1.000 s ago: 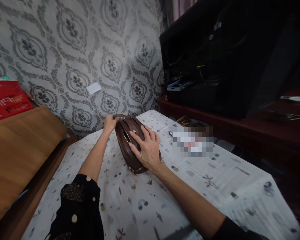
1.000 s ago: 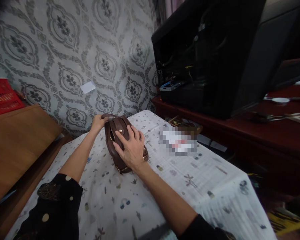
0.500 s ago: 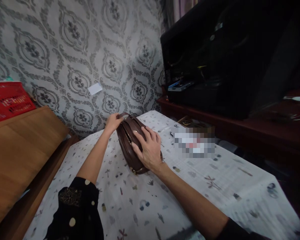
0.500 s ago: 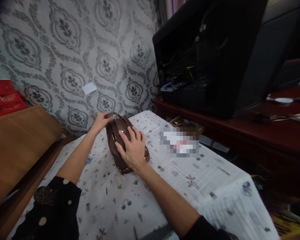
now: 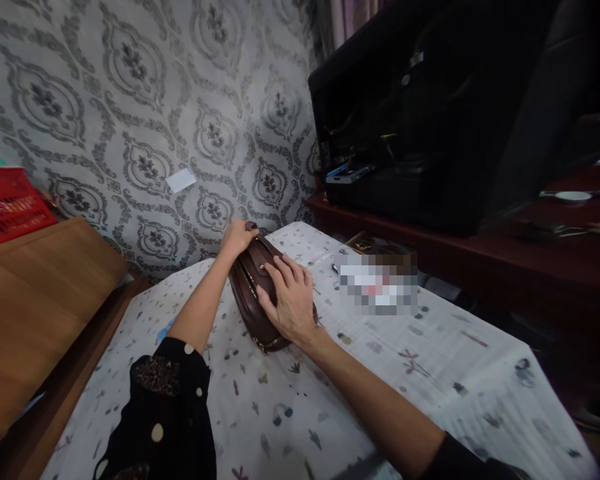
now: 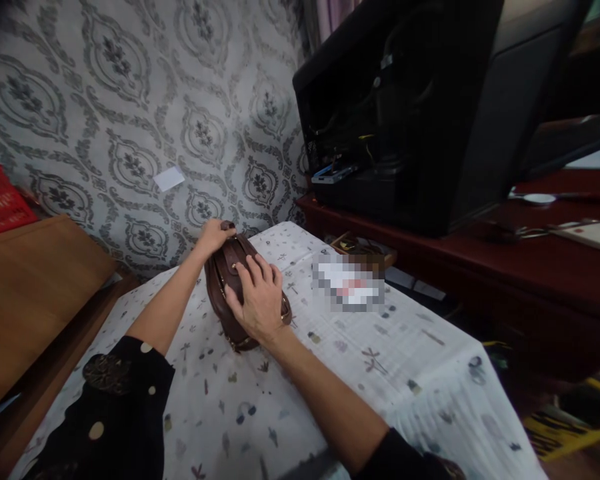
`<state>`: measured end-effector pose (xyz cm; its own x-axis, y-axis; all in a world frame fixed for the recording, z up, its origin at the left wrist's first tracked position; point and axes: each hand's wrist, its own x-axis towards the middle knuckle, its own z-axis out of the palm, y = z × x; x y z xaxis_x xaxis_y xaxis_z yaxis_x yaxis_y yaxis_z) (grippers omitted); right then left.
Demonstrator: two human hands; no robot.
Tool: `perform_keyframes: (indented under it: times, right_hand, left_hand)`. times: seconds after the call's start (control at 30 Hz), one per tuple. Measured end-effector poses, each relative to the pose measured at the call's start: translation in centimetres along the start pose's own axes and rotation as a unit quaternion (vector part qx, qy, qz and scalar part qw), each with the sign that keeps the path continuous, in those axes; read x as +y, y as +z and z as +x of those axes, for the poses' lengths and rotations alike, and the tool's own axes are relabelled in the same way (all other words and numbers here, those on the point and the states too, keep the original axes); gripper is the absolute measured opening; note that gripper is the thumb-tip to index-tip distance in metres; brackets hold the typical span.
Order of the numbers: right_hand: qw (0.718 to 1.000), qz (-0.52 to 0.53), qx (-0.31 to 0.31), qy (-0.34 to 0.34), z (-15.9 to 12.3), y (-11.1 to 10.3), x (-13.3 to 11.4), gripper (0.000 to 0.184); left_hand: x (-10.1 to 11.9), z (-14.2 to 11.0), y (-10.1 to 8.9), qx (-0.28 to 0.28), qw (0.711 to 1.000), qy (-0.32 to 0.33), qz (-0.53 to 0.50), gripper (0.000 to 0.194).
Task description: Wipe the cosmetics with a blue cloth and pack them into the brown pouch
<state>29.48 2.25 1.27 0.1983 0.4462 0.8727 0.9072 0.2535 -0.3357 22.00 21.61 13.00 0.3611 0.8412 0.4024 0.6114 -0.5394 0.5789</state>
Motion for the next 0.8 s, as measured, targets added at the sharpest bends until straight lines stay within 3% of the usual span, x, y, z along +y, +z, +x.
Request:
perform_keyframes:
  times: [0.3, 0.53, 0.8]
  right_hand:
    - [1.000, -0.008, -0.005, 0.005, 0.0, 0.1, 0.0, 0.041]
    - [1.000, -0.006, 0.004, 0.004, 0.0, 0.3, 0.0, 0.041]
    - [0.999, -0.012, 0.032, 0.018, -0.1, 0.6, 0.2, 0.057]
  left_hand:
    - [0.4, -1.4, 0.3, -0.032, 0.995, -0.021, -0.088, 0.025]
    - [0.4, -2.4, -1.2, -0.063, 0.989, -0.012, -0.131, 0.025]
    - [-3.1, -3.5, -3.8, -0.028, 0.994, -0.006, -0.109, 0.036]
